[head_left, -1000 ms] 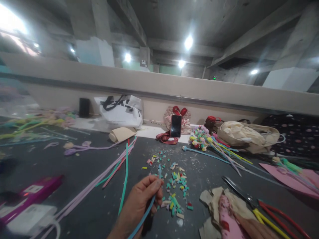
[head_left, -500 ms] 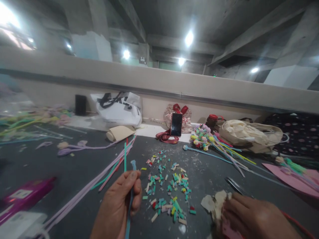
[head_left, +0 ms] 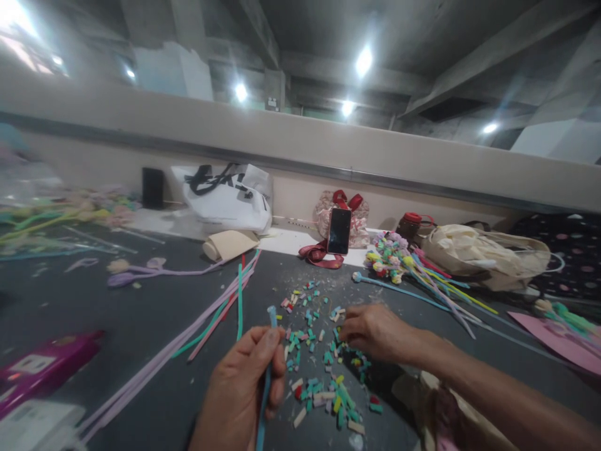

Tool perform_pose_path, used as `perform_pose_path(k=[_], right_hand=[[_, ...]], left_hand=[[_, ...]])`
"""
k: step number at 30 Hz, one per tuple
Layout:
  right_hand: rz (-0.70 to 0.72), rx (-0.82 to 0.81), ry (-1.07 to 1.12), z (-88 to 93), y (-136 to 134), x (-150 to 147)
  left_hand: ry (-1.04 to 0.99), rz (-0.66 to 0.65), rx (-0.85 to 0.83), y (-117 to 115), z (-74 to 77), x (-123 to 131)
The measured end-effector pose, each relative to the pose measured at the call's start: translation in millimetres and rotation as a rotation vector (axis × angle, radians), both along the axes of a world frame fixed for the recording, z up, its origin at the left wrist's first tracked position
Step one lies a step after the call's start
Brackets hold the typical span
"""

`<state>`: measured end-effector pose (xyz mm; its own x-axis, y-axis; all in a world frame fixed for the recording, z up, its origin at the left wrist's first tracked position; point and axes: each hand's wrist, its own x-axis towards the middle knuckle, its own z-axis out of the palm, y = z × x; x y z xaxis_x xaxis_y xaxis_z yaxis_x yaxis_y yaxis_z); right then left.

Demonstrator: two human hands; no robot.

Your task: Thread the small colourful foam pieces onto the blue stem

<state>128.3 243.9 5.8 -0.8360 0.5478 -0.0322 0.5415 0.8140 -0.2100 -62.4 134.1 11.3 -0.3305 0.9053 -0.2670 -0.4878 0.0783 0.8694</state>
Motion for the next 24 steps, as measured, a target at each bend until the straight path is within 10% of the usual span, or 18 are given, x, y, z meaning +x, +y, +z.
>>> perform_pose_path(k=[24], right_hand=[[-0.355,-0.745,0.549,6.5,-22,-13]], left_hand=[[0.021,-0.337,-0.048,2,-13.9,15]])
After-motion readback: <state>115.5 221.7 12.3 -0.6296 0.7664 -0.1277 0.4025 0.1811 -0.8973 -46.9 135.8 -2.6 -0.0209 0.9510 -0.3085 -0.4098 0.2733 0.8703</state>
